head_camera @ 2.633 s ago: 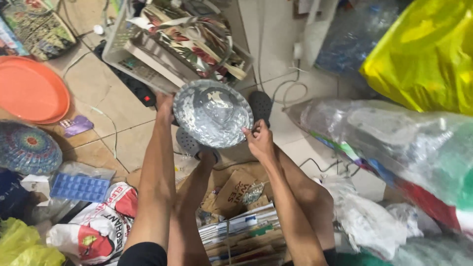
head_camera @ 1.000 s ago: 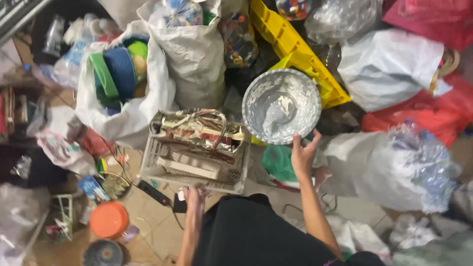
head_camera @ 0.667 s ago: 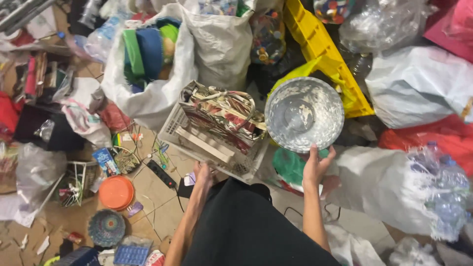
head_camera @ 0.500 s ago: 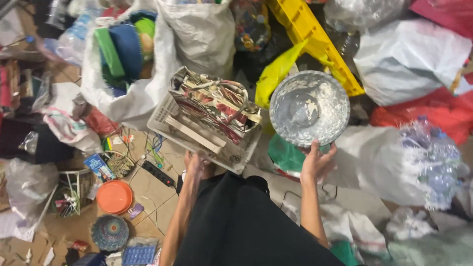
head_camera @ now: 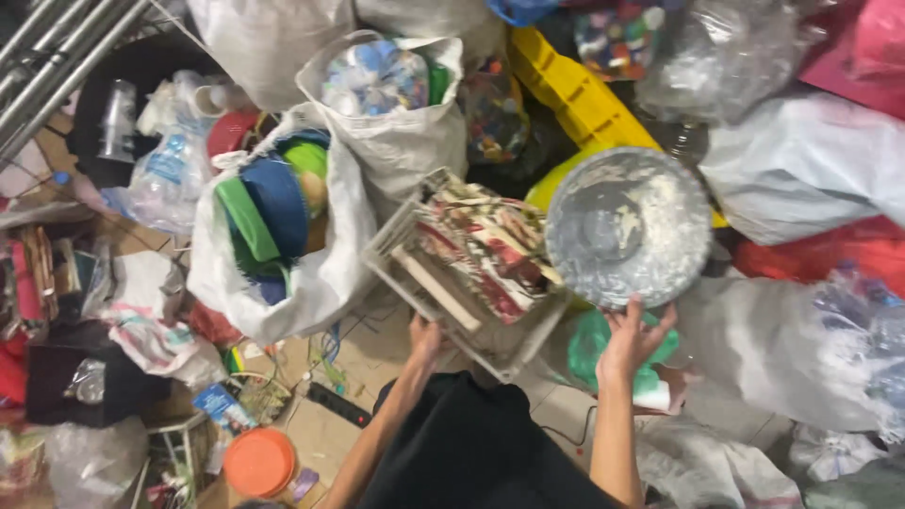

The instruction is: The person sorts through various items in a cluttered room, picking up a metal bowl, a yellow bag, a red basket, and a black tray. They move these objects around, placing them into different bags or on the floor.

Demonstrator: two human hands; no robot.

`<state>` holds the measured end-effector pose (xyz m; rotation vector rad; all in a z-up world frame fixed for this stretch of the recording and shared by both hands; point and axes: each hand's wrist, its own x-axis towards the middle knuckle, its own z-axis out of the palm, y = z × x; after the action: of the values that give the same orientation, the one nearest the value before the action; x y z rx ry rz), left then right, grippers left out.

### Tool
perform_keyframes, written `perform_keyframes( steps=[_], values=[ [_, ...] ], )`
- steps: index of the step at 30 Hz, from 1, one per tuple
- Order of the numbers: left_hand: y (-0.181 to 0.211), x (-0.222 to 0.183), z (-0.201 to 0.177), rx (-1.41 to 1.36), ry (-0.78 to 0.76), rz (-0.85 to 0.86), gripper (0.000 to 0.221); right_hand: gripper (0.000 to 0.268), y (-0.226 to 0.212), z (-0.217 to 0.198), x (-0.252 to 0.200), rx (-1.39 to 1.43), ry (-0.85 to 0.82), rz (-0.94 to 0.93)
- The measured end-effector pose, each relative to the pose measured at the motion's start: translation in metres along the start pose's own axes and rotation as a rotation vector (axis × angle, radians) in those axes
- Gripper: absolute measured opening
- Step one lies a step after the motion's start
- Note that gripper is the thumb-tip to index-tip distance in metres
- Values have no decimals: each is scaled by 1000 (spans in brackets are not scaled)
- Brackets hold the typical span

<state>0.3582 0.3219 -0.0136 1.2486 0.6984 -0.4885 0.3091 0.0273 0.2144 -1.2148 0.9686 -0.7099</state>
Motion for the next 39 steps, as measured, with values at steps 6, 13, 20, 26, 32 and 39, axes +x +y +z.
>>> perform_keyframes(
  steps=[6, 13, 20, 26, 32, 39],
  values=[
    [20, 20, 16, 106, -218, 60, 42, 69, -7, -17, -35, 0, 117, -22],
    [75, 164, 99, 380, -483, 308, 48, 62, -26, -45, -53, -91, 371, -87],
    [126, 360, 193, 1094, -512, 401, 16, 68, -5, -32, -64, -93, 470, -69],
    [175, 476, 218, 1316, -739, 583, 23, 66, -13, 12, -65, -278, 484, 27],
    [218, 402, 277, 1296, -561, 579, 48, 68, 10, 22, -60, -292, 475, 94],
    [154, 410, 293, 1321, -513, 494, 94, 70, 29, 34, -58, -315, 440, 75]
  ],
)
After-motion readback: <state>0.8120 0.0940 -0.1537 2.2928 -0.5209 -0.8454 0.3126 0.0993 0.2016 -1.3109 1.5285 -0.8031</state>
